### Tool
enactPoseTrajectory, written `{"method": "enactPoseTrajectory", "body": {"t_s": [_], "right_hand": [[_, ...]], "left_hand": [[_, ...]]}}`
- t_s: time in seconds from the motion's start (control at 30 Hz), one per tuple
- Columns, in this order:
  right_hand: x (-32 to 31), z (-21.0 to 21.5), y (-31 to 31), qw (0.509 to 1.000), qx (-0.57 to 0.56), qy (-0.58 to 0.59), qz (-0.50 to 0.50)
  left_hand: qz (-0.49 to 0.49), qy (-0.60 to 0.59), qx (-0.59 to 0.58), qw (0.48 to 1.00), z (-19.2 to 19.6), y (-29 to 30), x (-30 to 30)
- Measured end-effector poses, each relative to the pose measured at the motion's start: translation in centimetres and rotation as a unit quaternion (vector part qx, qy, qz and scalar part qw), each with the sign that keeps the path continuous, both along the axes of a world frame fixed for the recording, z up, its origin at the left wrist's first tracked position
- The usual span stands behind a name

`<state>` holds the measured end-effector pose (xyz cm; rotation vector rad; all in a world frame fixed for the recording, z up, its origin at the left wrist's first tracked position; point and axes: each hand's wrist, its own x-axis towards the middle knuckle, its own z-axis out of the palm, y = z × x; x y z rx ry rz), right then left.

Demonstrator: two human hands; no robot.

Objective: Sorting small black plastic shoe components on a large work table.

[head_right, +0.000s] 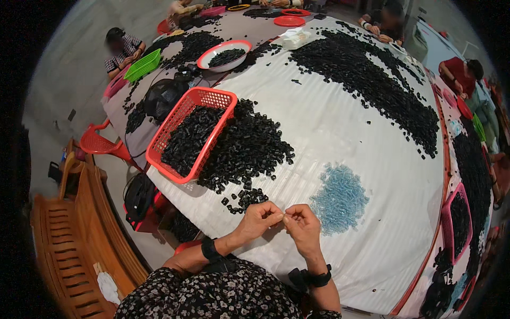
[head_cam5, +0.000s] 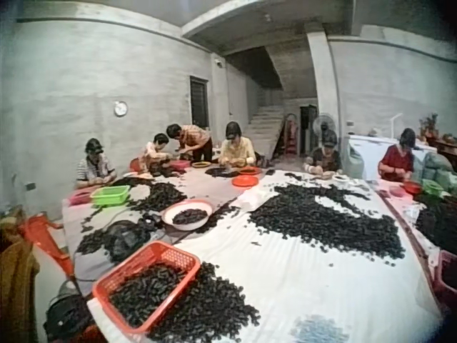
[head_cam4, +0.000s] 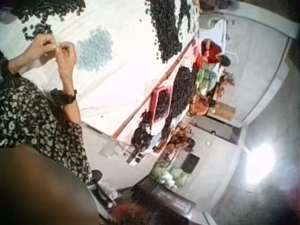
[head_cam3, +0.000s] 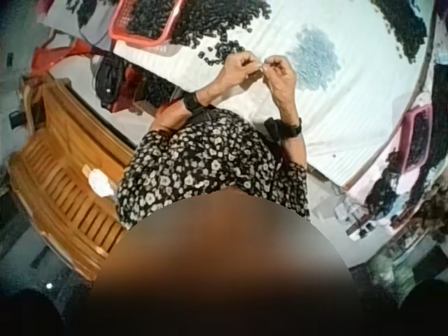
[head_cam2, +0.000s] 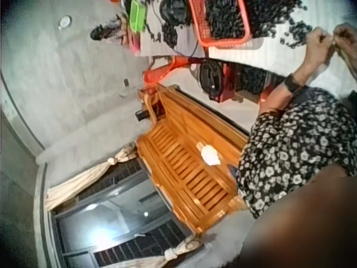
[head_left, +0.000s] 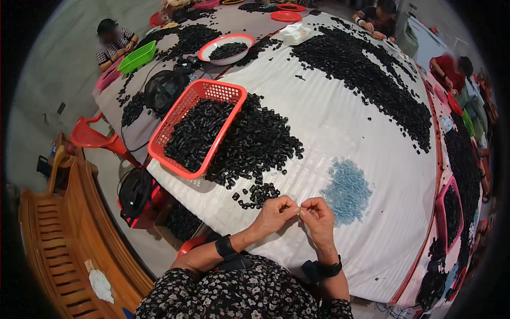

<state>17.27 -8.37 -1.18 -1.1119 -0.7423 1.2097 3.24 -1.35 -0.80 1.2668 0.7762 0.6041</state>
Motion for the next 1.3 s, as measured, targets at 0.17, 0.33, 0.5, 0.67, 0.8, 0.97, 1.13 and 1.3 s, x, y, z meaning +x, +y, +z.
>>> {"method": "enactPoseTrajectory", "body": {"t_s": [0.17, 0.33, 0.5, 0.67, 0.8, 0.97, 1.13, 1.3], "right_hand": [[-0.6, -0.2, 0.0, 1.0, -0.017, 0.015, 0.011], [-0.2, -0.6, -0.1, 0.999, -0.013, 0.005, -0.03], [-0.2, -0.9, 0.1, 0.999, -0.014, -0.024, -0.041], [-0.3, -1.1, 0.2, 0.999, -0.016, -0.015, -0.047], [-0.3, -1.3, 0.1, 0.999, -0.018, -0.019, -0.048], [-0.4, -1.3, 0.2, 0.999, -0.02, -0.022, -0.046], [-0.2, -1.5, 0.2, 0.998, -0.012, -0.024, -0.05], [-0.3, -0.9, 0.2, 0.998, -0.015, -0.029, -0.05]], "left_hand": [[-0.013, 0.03, 0.004, 0.999, 0.0, 0.3, -0.8], [0.109, 0.165, 0.407, 0.892, 0.2, 4.8, -3.9], [0.06, 0.263, 0.499, 0.824, -0.2, 7.1, -6.3], [0.034, 0.297, 0.516, 0.803, -1.6, 7.2, -5.4], [0.021, 0.31, 0.513, 0.8, -1.5, 7.5, -4.9], [0.023, 0.362, 0.519, 0.774, -1.6, 7.3, -4.0], [0.046, 0.281, 0.437, 0.853, -0.7, 6.7, -4.2], [-0.011, -0.026, 0.03, 0.999, 1.7, 5.4, -5.2]]}}
